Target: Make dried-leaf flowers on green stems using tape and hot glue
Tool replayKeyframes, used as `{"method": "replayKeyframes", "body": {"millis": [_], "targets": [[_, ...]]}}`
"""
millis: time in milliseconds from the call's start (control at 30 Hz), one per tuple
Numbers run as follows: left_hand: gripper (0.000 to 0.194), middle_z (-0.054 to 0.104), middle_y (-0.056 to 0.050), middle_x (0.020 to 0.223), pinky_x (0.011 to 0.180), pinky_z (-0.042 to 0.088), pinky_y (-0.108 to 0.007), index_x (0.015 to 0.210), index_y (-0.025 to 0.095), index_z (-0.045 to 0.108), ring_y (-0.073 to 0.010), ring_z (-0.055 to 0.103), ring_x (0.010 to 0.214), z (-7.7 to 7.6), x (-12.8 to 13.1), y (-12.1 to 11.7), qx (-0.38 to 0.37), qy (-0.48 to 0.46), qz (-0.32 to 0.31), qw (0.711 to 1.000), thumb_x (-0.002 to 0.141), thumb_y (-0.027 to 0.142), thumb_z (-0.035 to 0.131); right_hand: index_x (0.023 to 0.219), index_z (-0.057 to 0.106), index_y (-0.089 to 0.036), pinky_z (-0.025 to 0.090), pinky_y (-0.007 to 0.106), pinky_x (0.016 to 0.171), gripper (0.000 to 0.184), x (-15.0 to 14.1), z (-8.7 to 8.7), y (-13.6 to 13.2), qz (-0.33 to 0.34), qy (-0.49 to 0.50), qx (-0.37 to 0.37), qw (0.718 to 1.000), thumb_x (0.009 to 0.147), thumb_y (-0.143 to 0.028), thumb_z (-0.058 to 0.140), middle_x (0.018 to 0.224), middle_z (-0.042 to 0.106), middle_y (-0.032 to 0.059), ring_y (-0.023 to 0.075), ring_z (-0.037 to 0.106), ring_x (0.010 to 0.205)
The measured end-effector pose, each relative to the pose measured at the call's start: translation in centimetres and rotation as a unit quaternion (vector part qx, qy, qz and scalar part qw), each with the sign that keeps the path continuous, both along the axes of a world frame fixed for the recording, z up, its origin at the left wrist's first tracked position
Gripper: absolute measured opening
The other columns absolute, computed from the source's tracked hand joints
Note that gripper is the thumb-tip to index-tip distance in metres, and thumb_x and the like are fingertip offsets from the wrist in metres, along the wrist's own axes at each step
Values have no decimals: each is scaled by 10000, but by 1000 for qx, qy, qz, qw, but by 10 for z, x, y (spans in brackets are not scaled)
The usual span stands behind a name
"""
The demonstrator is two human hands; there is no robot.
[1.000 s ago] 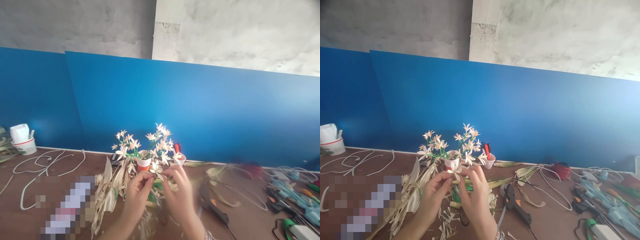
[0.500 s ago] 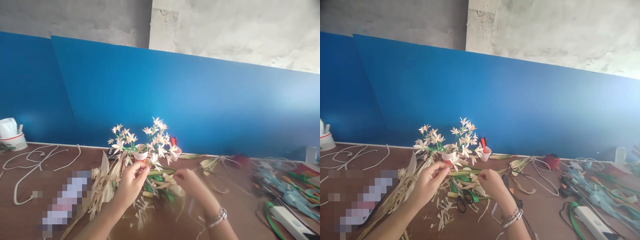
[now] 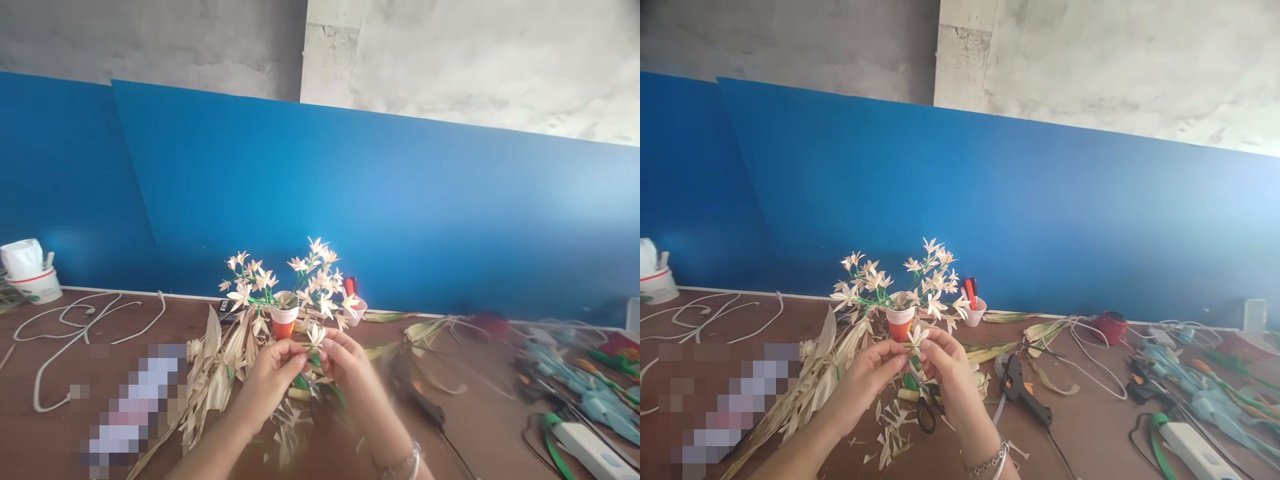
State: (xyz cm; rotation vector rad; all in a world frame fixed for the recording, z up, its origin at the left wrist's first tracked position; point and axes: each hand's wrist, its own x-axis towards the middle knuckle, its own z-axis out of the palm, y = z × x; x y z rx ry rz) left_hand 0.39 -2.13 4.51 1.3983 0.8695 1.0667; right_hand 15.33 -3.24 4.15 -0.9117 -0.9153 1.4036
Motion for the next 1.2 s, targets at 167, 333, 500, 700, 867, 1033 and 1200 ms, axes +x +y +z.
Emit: {"method": "replayKeyframes", "body": {"millis": [167,333,500,700,867,1033,1200], "targets": [[178,695,-39,758,663,509,-283,850,177,690,-177,632,707,-9,1,1,74,53,16,996,808,264,541,663,585,-157,345,200,535,194,-6,1,-1,14,34,-11,999,705,-307,701,597,540,-26,81,431,532],[190,699,-62,866,721,527,-301,909,207,697,-196,646,803,-16,2,1,219,122,65,966,799,177,545,685,608,-153,377,196,547,152,-8,0,-1,5,70,-19,997,721,-275,691,604,531,-26,84,459,554],[231,693,-82,896,744,527,-300,952,212,681,-193,650,838,-21,2,1,328,179,100,922,851,168,479,671,614,-157,403,197,564,136,-8,-2,-1,-4,87,-22,996,704,-256,702,612,535,-25,86,472,559],[231,688,-84,935,752,519,-287,1032,209,607,-195,656,858,-29,2,0,388,206,155,885,836,143,505,682,633,-154,413,191,576,119,-9,-2,0,-9,119,-35,992,686,-239,717,618,540,-25,83,483,569],[172,681,-68,879,747,507,-280,954,206,610,-187,648,828,-29,1,-2,386,195,149,889,839,139,502,672,627,-149,411,190,565,131,-10,2,-2,-7,122,-34,992,684,-239,720,618,528,-22,83,475,569],[248,675,-86,1021,820,495,-288,1066,214,622,-201,633,939,-22,2,-2,283,153,104,941,870,202,470,682,618,-154,390,186,561,123,-9,2,-3,7,97,-17,995,720,-247,689,610,523,-27,80,457,566],[257,696,-72,943,790,497,-301,971,188,671,-197,633,851,-14,3,1,134,64,10,989,876,313,467,662,592,-156,365,181,540,147,-7,0,-3,14,76,-11,997,734,-251,679,583,508,-35,72,426,538]]}}
